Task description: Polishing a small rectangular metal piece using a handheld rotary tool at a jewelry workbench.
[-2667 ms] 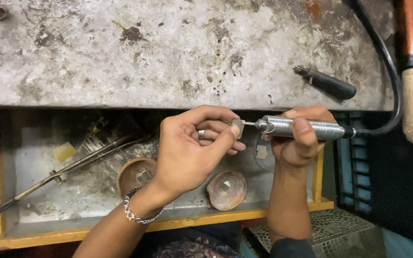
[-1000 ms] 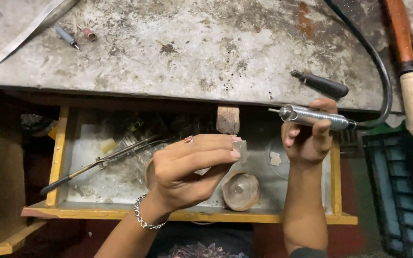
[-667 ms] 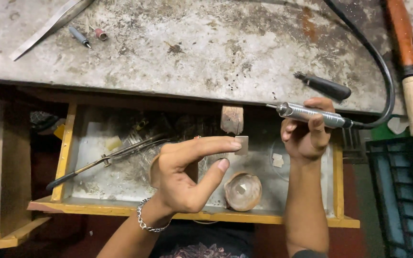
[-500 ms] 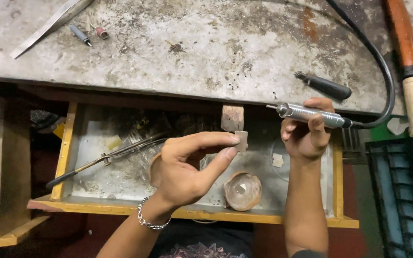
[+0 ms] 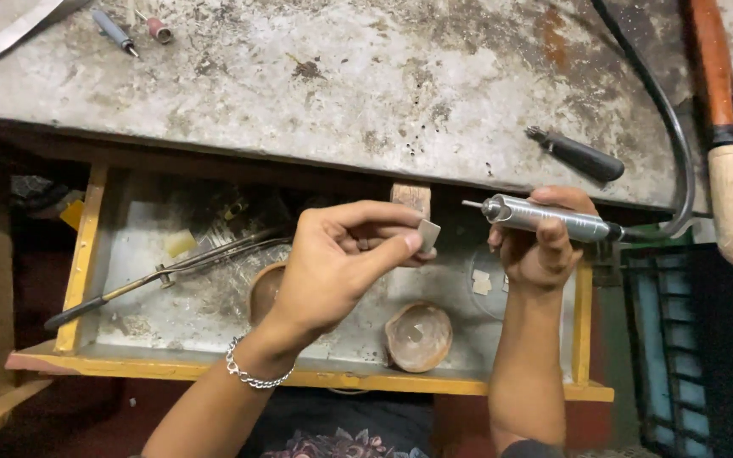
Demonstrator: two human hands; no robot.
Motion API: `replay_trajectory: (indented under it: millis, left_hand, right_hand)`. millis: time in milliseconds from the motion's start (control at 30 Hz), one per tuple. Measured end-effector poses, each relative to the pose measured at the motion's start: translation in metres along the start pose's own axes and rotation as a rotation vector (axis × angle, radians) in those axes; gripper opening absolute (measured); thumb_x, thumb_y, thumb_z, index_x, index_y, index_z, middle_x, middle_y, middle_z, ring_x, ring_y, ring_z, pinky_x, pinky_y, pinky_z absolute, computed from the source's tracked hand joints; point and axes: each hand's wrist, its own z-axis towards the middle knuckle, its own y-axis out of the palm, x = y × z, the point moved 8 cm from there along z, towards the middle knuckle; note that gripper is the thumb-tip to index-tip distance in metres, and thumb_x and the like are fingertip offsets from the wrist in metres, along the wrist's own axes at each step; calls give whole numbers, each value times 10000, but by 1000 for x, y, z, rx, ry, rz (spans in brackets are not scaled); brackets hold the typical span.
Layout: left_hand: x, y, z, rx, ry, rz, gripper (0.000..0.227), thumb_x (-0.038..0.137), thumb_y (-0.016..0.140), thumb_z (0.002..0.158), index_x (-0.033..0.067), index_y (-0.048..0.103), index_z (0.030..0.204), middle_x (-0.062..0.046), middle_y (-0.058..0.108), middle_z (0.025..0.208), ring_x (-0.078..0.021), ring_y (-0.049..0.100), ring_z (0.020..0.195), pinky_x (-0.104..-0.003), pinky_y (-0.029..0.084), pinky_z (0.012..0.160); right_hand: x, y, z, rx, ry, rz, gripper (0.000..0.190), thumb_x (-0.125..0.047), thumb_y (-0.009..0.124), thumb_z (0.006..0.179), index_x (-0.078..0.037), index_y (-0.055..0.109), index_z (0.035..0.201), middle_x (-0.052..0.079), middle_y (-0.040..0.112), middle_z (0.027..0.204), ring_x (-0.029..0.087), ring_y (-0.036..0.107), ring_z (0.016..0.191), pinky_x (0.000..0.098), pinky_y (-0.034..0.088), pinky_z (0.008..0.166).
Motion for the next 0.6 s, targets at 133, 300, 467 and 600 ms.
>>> replay_trajectory:
  millis: [133, 300, 467, 600]
  left_hand:
    - [-2, -5, 19, -56, 14, -58, 77, -24, 715, 895, -25, 693, 969, -188, 769, 885, -272, 807, 850, -330, 708, 780]
    - [11, -8, 28, -2, 65, 97, 89, 45, 723, 894, -9, 725, 964, -131, 772, 923, -142, 733, 763, -276, 732, 720]
    - [-2, -13, 40, 17, -39, 105, 103, 15, 762, 847, -19, 741, 941, -134, 770, 751, -141, 733, 616, -231, 650, 589]
    - [-15, -15, 47, 80, -197, 101, 77, -13, 763, 802, -61, 755, 862, -157, 766, 631, -164, 743, 530, -250, 653, 512]
  right_hand:
    - [-7, 13, 0, -152, -67, 67, 437, -420, 794, 952, -124, 553, 1164, 181, 607, 782, 257, 634, 561, 309, 518, 383]
    - [-12, 17, 5, -208, -11, 304, 415, 26, 726, 909, -57, 506, 1251, 178, 583, 1045, 213, 633, 698, 295, 570, 425]
    - [-29, 56, 24, -227, 31, 442, 291, -269, 792, 972, -108, 562, 1047, 12, 522, 668, 53, 412, 478, 161, 378, 323]
    - [-33, 56, 30, -192, 86, 595, 285, -313, 749, 971, -82, 582, 962, -29, 449, 531, 35, 296, 403, 157, 223, 371]
